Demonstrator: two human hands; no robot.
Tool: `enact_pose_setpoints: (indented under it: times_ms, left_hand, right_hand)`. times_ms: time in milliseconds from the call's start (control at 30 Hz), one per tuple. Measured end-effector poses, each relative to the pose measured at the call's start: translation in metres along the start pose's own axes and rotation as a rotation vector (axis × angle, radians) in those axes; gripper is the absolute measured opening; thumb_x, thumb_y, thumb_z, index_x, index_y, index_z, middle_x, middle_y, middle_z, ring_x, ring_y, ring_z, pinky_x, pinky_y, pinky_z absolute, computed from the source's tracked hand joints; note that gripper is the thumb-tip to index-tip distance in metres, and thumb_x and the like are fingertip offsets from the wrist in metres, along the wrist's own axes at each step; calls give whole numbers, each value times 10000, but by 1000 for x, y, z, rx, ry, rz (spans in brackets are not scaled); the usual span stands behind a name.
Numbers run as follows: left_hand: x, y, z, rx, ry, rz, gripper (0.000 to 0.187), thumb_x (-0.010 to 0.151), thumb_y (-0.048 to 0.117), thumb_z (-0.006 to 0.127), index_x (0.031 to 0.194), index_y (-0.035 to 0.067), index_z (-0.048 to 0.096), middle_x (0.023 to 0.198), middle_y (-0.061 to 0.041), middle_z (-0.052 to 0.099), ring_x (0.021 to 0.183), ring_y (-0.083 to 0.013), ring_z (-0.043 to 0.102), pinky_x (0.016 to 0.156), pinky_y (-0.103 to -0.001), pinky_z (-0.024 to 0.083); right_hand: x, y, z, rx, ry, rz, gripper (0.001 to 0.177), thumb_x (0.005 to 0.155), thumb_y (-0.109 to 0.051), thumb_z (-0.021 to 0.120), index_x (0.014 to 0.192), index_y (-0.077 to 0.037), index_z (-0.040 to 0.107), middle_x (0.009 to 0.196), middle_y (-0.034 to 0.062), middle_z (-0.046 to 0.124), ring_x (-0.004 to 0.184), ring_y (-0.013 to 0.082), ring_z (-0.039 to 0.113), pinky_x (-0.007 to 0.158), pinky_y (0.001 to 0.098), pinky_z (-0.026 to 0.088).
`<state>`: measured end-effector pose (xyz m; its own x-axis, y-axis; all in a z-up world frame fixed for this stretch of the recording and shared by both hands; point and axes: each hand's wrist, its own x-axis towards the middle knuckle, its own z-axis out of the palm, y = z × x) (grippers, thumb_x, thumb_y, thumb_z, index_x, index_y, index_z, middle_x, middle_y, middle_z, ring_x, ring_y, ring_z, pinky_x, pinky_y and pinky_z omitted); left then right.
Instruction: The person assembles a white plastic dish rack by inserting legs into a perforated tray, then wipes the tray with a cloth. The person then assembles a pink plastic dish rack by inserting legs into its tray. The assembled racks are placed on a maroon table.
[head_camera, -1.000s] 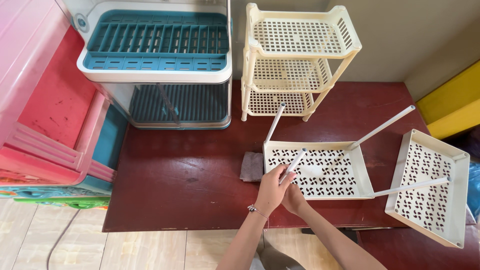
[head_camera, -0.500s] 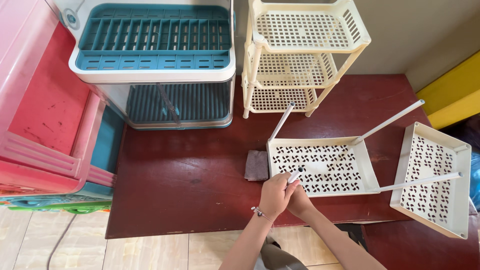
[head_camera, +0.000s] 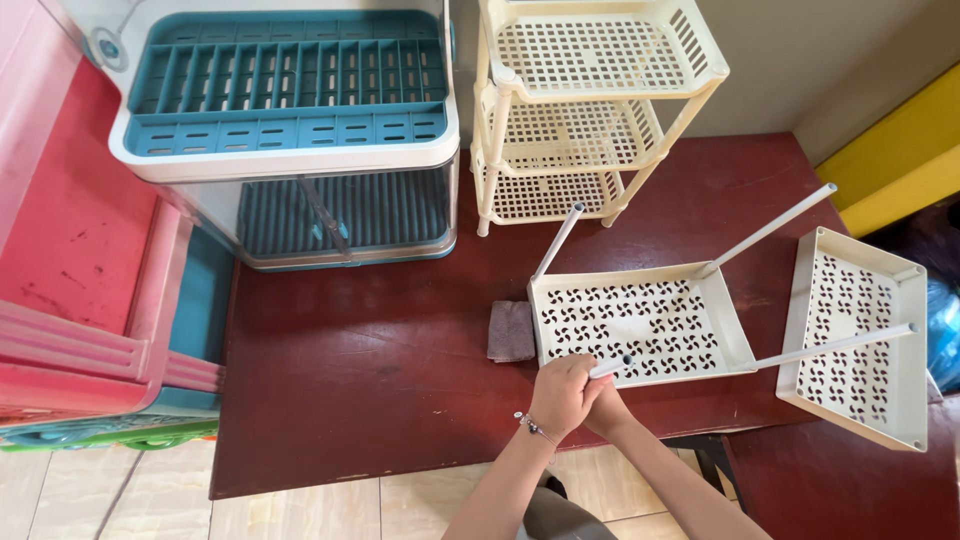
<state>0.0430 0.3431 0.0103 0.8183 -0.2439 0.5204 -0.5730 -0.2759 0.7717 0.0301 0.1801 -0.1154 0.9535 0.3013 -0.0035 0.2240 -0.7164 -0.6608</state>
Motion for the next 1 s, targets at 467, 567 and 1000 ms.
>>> enact_pose_setpoints:
  times_ms: [467,567,1000]
  left_hand:
    - [-3,-8,-5,-97,72,7,264,971,220,703,827,25,598,740,-123,589,690,-339,605,611,-423,485]
    - [-7,-9,-4,-112,70,66,253,983,218,684,841,28,597,783,-112,625,716,-331,624,633,-416,503]
    - [-14,-13,-1,-114,50,46,256,999,235,667,871,24,600,782,-116,624,724,-336,630,634,-420,504]
  right_hand:
    - [7,-11,2,39,-93,174,143,853,-99,675,972,-40,621,970,118,694,914,243,674,773,354,546]
    - [2,-9,4,97,-84,199,153,838,-105,692,962,-42,629,960,116,701,901,247,677,766,358,550]
    - [0,-7,11,221,-68,261,147,836,-100,687,942,-32,610,923,110,701,845,222,657,732,357,550]
